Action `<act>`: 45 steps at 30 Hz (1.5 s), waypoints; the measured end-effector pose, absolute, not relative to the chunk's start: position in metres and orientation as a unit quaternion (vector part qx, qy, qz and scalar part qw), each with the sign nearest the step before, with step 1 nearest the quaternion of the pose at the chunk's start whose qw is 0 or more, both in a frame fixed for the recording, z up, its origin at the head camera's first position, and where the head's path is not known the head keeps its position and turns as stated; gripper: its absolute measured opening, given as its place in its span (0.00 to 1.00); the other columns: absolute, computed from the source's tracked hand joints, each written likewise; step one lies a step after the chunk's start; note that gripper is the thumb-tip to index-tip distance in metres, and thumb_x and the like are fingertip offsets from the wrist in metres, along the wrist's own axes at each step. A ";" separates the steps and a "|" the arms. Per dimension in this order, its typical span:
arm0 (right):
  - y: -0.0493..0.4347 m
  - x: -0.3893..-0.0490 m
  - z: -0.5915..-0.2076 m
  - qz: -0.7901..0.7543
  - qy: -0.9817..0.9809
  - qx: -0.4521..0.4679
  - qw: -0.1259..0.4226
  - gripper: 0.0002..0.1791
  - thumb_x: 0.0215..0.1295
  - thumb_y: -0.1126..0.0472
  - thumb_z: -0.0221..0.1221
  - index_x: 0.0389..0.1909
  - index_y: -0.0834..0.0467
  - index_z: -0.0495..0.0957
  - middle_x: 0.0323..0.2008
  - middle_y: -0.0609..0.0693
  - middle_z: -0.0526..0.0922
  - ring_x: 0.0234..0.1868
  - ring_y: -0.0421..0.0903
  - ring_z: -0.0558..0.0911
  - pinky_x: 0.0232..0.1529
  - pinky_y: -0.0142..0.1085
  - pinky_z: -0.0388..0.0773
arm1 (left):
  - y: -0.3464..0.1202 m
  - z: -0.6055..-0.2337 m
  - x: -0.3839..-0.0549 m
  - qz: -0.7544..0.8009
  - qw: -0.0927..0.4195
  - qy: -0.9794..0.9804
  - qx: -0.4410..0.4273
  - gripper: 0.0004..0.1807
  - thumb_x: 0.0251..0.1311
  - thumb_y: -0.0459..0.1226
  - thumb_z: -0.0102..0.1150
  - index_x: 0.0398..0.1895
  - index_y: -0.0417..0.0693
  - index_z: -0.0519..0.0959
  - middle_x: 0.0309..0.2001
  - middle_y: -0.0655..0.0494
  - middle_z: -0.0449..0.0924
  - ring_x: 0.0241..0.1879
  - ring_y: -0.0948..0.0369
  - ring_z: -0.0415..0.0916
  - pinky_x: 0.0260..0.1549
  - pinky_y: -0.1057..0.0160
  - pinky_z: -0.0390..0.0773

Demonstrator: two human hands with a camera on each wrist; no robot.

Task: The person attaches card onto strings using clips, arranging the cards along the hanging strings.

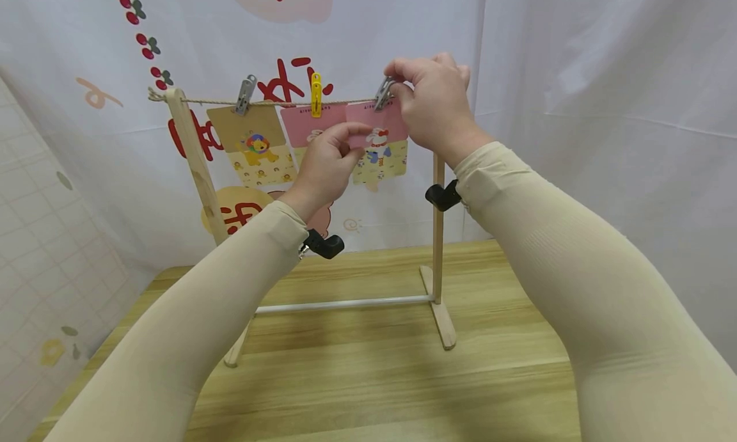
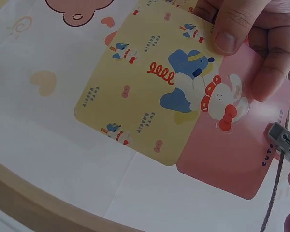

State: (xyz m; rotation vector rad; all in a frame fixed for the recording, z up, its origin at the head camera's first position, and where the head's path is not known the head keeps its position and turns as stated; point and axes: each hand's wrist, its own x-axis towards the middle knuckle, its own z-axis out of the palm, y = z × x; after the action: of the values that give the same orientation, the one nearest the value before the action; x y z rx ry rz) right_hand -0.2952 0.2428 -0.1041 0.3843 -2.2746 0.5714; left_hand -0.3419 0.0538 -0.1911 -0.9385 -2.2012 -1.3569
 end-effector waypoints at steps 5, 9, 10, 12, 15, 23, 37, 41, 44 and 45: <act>0.242 -0.295 -0.104 0.222 -0.889 0.146 0.373 0.13 0.80 0.59 0.56 0.56 0.51 0.87 0.56 0.47 0.90 0.64 0.51 0.68 0.67 0.49 0.46 | 0.055 -0.191 -0.342 -0.482 0.194 -0.786 -0.335 0.18 0.78 0.34 0.56 0.66 0.55 0.80 0.66 0.60 0.79 0.46 0.63 0.75 0.43 0.68 0.77; 0.241 -0.295 -0.105 0.223 -0.890 0.144 0.370 0.14 0.80 0.60 0.56 0.57 0.51 0.86 0.56 0.47 0.89 0.64 0.51 0.67 0.68 0.49 0.46 | 0.054 -0.191 -0.342 -0.483 0.194 -0.787 -0.332 0.18 0.78 0.34 0.56 0.67 0.55 0.80 0.67 0.61 0.78 0.47 0.63 0.74 0.43 0.68 0.77; 0.241 -0.295 -0.105 0.223 -0.891 0.144 0.369 0.14 0.80 0.60 0.56 0.57 0.51 0.86 0.56 0.47 0.89 0.64 0.51 0.67 0.68 0.49 0.46 | 0.054 -0.191 -0.342 -0.485 0.192 -0.786 -0.331 0.18 0.78 0.34 0.56 0.67 0.56 0.80 0.67 0.61 0.78 0.47 0.63 0.74 0.43 0.68 0.77; 0.242 -0.295 -0.105 0.222 -0.891 0.144 0.368 0.14 0.81 0.60 0.55 0.58 0.51 0.86 0.57 0.47 0.89 0.65 0.51 0.67 0.68 0.50 0.46 | 0.053 -0.191 -0.342 -0.491 0.188 -0.784 -0.331 0.18 0.78 0.34 0.56 0.67 0.56 0.80 0.66 0.62 0.78 0.47 0.63 0.74 0.42 0.68 0.77; 0.242 -0.296 -0.106 0.224 -0.891 0.144 0.369 0.15 0.80 0.60 0.55 0.59 0.51 0.85 0.58 0.46 0.89 0.65 0.52 0.67 0.68 0.51 0.46 | 0.053 -0.191 -0.342 -0.498 0.185 -0.779 -0.333 0.18 0.77 0.34 0.56 0.66 0.55 0.80 0.65 0.61 0.79 0.44 0.62 0.73 0.39 0.67 0.75; 0.244 -0.298 -0.110 0.235 -0.885 0.155 0.370 0.17 0.79 0.60 0.56 0.62 0.49 0.84 0.60 0.45 0.88 0.65 0.53 0.66 0.67 0.51 0.46 | 0.052 -0.193 -0.342 -0.507 0.179 -0.775 -0.332 0.18 0.77 0.36 0.57 0.66 0.54 0.80 0.60 0.60 0.81 0.39 0.60 0.72 0.35 0.67 0.73; 0.244 -0.296 -0.113 0.245 -0.882 0.164 0.368 0.20 0.80 0.58 0.55 0.68 0.50 0.80 0.63 0.48 0.86 0.66 0.54 0.66 0.66 0.50 0.46 | 0.051 -0.195 -0.343 -0.504 0.179 -0.777 -0.332 0.18 0.77 0.37 0.59 0.66 0.54 0.80 0.59 0.60 0.82 0.43 0.60 0.75 0.39 0.67 0.77; 0.245 -0.296 -0.113 0.245 -0.884 0.161 0.365 0.21 0.80 0.57 0.55 0.70 0.49 0.79 0.65 0.47 0.84 0.67 0.54 0.66 0.67 0.50 0.46 | 0.051 -0.196 -0.343 -0.504 0.178 -0.776 -0.335 0.18 0.76 0.38 0.59 0.66 0.55 0.80 0.59 0.61 0.81 0.43 0.60 0.75 0.40 0.66 0.78; 0.245 -0.296 -0.114 0.247 -0.884 0.159 0.364 0.22 0.80 0.56 0.55 0.71 0.48 0.78 0.66 0.46 0.83 0.67 0.54 0.66 0.67 0.50 0.46 | 0.051 -0.196 -0.343 -0.502 0.179 -0.776 -0.337 0.18 0.76 0.38 0.59 0.66 0.54 0.80 0.59 0.61 0.81 0.43 0.61 0.75 0.40 0.66 0.79; 0.245 -0.297 -0.114 0.248 -0.884 0.158 0.364 0.22 0.80 0.56 0.55 0.71 0.48 0.78 0.66 0.46 0.83 0.67 0.54 0.66 0.67 0.50 0.46 | 0.051 -0.196 -0.343 -0.501 0.179 -0.776 -0.338 0.18 0.76 0.38 0.59 0.66 0.54 0.80 0.59 0.61 0.81 0.43 0.61 0.76 0.40 0.66 0.79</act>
State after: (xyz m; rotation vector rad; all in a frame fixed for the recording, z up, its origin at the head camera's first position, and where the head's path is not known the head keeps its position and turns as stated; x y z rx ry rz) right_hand -0.2965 0.2448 -0.1136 0.4065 -2.2736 0.6371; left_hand -0.3431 0.0509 -0.1964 -0.9550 -2.1950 -1.4157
